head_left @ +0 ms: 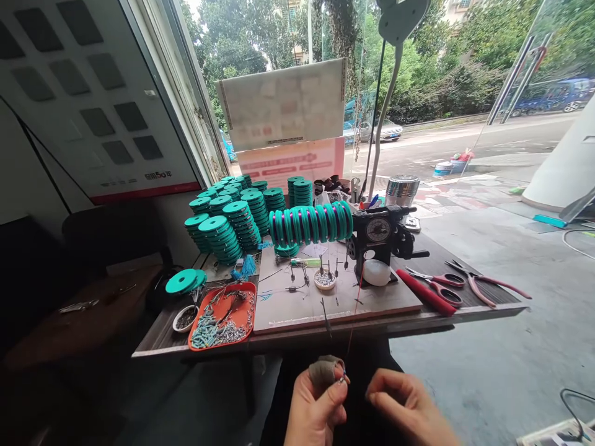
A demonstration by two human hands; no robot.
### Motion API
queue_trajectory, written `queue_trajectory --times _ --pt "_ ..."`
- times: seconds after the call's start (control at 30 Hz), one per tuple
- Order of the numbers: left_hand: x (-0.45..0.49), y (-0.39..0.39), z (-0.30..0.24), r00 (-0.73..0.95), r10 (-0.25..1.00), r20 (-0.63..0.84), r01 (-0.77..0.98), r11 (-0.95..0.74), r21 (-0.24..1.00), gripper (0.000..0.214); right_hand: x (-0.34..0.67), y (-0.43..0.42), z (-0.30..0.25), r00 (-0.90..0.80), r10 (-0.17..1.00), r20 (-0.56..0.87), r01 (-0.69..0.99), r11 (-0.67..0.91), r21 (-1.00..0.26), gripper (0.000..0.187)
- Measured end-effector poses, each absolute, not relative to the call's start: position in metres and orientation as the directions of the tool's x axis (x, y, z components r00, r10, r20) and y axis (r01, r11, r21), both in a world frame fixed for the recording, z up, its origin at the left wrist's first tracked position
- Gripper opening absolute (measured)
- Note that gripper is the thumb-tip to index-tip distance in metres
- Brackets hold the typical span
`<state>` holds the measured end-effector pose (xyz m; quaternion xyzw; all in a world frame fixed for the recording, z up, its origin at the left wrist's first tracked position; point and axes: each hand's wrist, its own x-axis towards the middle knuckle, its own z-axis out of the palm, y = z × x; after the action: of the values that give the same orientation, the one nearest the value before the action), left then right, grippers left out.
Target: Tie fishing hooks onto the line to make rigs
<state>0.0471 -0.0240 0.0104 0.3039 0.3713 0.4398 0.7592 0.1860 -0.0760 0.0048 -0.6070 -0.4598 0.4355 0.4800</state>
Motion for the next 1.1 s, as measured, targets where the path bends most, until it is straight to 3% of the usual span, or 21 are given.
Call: queue_trajectory --times 0.1,0.27,0.33,0.4,0.5,0.6,0.73,0.8,0.87,1.0,1.1 --pt "0.047 -0.025 0.009 0.349 0.903 -0.25 -0.414 0.388 0.823 0.022 0.187 -0.075 0.01 0.103 0.993 -0.061 0.104 -0.072 -0.992 0.02" --pt "0.045 -0.024 0.009 0.371 0.901 -0.223 -0.407 0.374 0.833 0.021 0.173 -0.07 0.017 -0.106 0.988 -0.11 -0.1 -0.12 -0.988 0.04" --pt "0.044 -0.023 0.012 0.376 0.897 -0.233 -0.376 0.377 0.847 0.022 0.174 -0.069 0.018 -0.077 0.993 -0.09 0.024 -0.088 -0.996 0.041" --pt "0.044 -0.022 0.018 0.381 0.894 -0.237 -0.334 0.372 0.866 0.024 0.18 -0.067 0.022 -0.001 0.996 0.084 0.312 0.08 -0.947 0.034" --pt "0.046 -0.021 0.026 0.415 0.876 -0.244 -0.281 0.379 0.882 0.024 0.19 -0.065 0.03 -0.034 0.902 0.431 0.686 0.335 -0.645 0.028" --pt "0.046 -0.02 0.03 0.419 0.854 -0.309 -0.263 0.44 0.859 0.022 0.192 -0.061 0.036 -0.142 0.811 0.567 0.804 0.429 -0.411 0.031" --pt "0.047 -0.017 0.027 0.405 0.823 -0.399 -0.213 0.509 0.834 0.028 0.191 -0.056 0.038 -0.174 0.772 0.611 0.833 0.446 -0.327 0.034" --pt "0.049 -0.016 0.023 0.4 0.83 -0.389 -0.159 0.481 0.862 0.032 0.192 -0.057 0.036 -0.164 0.78 0.604 0.813 0.454 -0.365 0.034" --pt "0.05 -0.015 0.02 0.389 0.834 -0.391 -0.143 0.474 0.869 0.033 0.193 -0.059 0.033 -0.087 0.843 0.53 0.756 0.402 -0.516 0.029" --pt "0.054 -0.017 0.015 0.358 0.835 -0.419 -0.255 0.518 0.816 0.034 0.182 -0.066 0.023 0.083 0.986 0.144 0.434 0.095 -0.896 0.021" --pt "0.055 -0.019 0.013 0.377 0.854 -0.357 -0.32 0.482 0.816 0.03 0.167 -0.07 0.01 0.008 1.0 0.024 0.25 0.021 -0.968 0.027"
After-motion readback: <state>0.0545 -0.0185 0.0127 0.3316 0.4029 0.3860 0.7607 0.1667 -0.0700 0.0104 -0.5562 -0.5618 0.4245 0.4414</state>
